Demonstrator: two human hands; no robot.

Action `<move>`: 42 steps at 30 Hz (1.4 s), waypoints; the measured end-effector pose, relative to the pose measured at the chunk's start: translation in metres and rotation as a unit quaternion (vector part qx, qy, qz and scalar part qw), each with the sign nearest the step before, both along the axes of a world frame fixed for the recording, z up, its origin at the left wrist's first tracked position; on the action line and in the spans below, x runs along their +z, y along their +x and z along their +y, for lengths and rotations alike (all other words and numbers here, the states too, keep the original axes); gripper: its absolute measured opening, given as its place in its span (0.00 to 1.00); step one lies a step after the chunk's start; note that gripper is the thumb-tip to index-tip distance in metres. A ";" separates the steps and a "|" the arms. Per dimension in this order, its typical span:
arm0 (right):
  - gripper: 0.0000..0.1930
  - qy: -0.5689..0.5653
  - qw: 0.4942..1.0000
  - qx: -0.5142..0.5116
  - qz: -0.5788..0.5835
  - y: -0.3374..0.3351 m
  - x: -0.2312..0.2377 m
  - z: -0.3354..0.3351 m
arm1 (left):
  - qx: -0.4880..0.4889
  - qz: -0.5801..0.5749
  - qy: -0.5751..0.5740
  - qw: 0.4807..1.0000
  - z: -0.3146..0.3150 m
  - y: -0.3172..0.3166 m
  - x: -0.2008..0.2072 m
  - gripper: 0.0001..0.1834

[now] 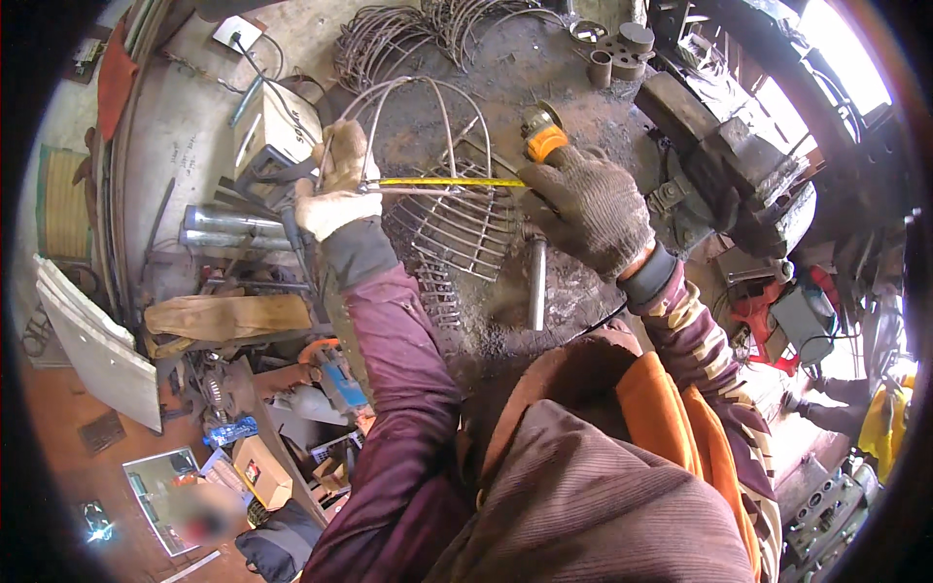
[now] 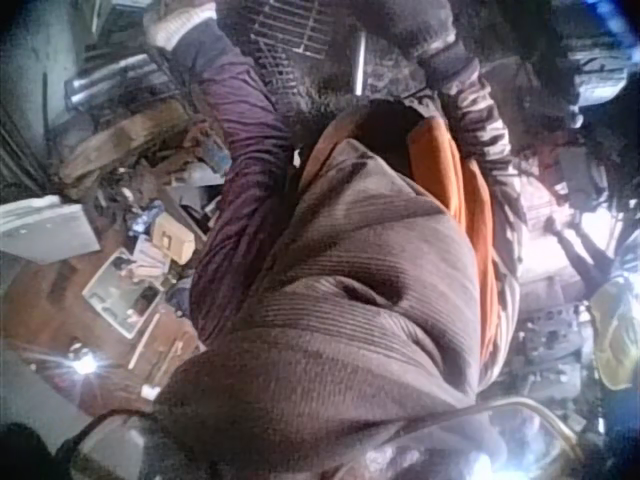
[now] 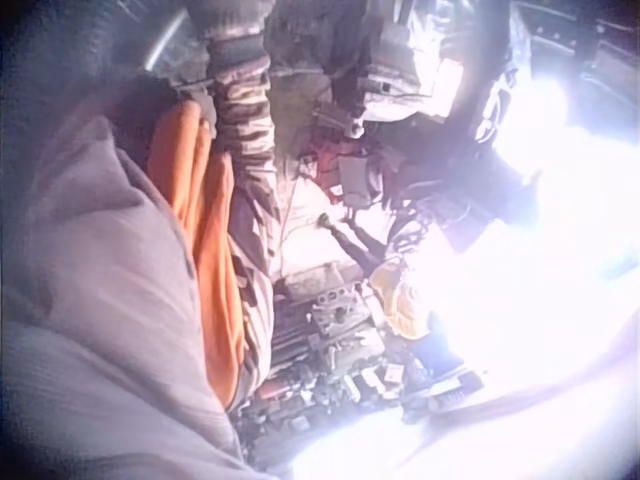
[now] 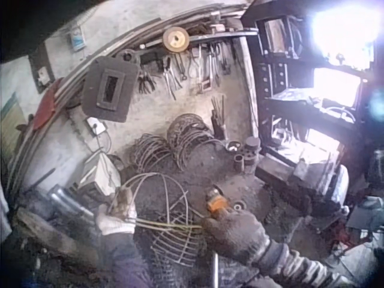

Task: The person measures curved metal wire grids with a tape measure while holding them over a workbench.

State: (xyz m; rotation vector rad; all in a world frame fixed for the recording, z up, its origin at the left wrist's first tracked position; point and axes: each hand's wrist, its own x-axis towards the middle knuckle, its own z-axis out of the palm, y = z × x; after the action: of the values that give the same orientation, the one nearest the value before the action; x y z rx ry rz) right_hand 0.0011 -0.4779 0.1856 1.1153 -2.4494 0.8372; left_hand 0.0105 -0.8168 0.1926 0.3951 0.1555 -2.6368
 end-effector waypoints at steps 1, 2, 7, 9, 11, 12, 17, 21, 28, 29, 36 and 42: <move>0.13 -0.002 1.000 -0.001 0.003 0.000 0.000 0.000 | 0.000 0.002 -0.001 1.000 0.000 0.000 0.000 0.39; 0.13 -0.004 1.000 -0.001 0.007 -0.001 -0.001 0.000 | 0.001 0.002 -0.004 1.000 -0.001 -0.001 -0.001 0.39; 0.13 -0.002 1.000 -0.008 0.006 -0.001 -0.001 0.002 | -0.030 -0.020 -0.004 0.999 -0.003 -0.001 0.003 0.38; 0.13 0.005 1.000 -0.013 0.000 -0.001 -0.001 0.004 | -0.026 0.003 -0.010 1.000 -0.001 -0.004 -0.003 0.38; 0.13 0.005 1.000 -0.013 -0.004 -0.001 -0.001 0.001 | -0.004 0.013 -0.019 1.000 0.001 -0.003 -0.006 0.38; 0.13 0.012 1.000 -0.007 -0.008 -0.001 0.000 0.000 | 0.015 0.013 -0.025 0.999 0.001 -0.003 -0.009 0.37; 0.11 -0.056 0.995 -0.029 -0.074 0.001 0.012 0.011 | 0.116 0.028 -0.130 0.984 0.036 -0.005 -0.011 0.38; 0.11 -0.078 0.993 -0.056 -0.068 0.008 0.021 0.013 | 0.162 0.032 -0.178 0.970 0.057 0.002 -0.005 0.40; 0.09 0.009 0.999 -0.021 -0.033 0.015 0.029 -0.026 | 0.156 0.043 -0.153 0.975 0.073 0.010 -0.009 0.41; 0.09 0.005 1.000 -0.018 -0.025 0.015 0.029 -0.030 | 0.149 0.053 -0.146 0.976 0.073 0.012 -0.010 0.41; 0.08 0.048 0.998 -0.027 -0.019 0.014 0.030 -0.041 | 0.138 0.055 -0.168 0.975 0.077 0.009 -0.013 0.41; 0.08 0.064 0.998 -0.011 0.024 0.009 0.032 -0.041 | 0.145 0.005 -0.156 0.977 0.087 0.007 0.001 0.39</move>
State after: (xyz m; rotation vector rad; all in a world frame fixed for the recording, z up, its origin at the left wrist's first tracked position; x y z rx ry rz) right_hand 0.0100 -0.5187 0.2171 1.1367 -2.4998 0.6480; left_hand 0.0173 -0.7300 0.1932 0.2323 -0.1843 -2.3231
